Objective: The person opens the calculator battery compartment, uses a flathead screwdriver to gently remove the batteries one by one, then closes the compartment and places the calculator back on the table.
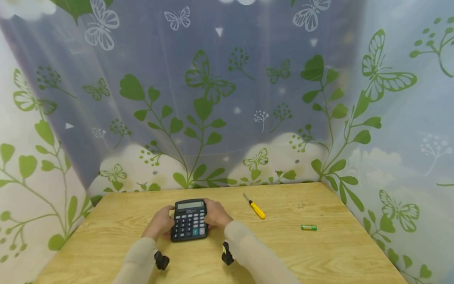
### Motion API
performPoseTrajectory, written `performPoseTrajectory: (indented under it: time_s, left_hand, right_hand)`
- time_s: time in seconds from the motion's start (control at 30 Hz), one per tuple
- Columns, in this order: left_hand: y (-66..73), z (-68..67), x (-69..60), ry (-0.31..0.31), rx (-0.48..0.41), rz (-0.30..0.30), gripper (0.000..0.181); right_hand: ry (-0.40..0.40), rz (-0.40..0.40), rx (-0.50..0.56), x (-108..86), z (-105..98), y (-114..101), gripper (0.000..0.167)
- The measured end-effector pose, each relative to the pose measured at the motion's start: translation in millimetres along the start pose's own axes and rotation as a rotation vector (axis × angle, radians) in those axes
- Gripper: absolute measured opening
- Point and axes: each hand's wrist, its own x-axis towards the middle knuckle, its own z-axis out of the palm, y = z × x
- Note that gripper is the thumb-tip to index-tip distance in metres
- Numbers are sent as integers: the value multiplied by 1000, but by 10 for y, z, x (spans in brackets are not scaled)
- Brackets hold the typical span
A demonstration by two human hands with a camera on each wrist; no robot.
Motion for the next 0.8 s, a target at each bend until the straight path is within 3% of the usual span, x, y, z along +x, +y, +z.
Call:
performPoseTrajectory:
  time_s: [0.8]
  left_hand:
    - [-6, -11, 92, 9, -24, 21, 62]
  right_hand:
    - [24, 22, -14, 90, -3, -10, 79]
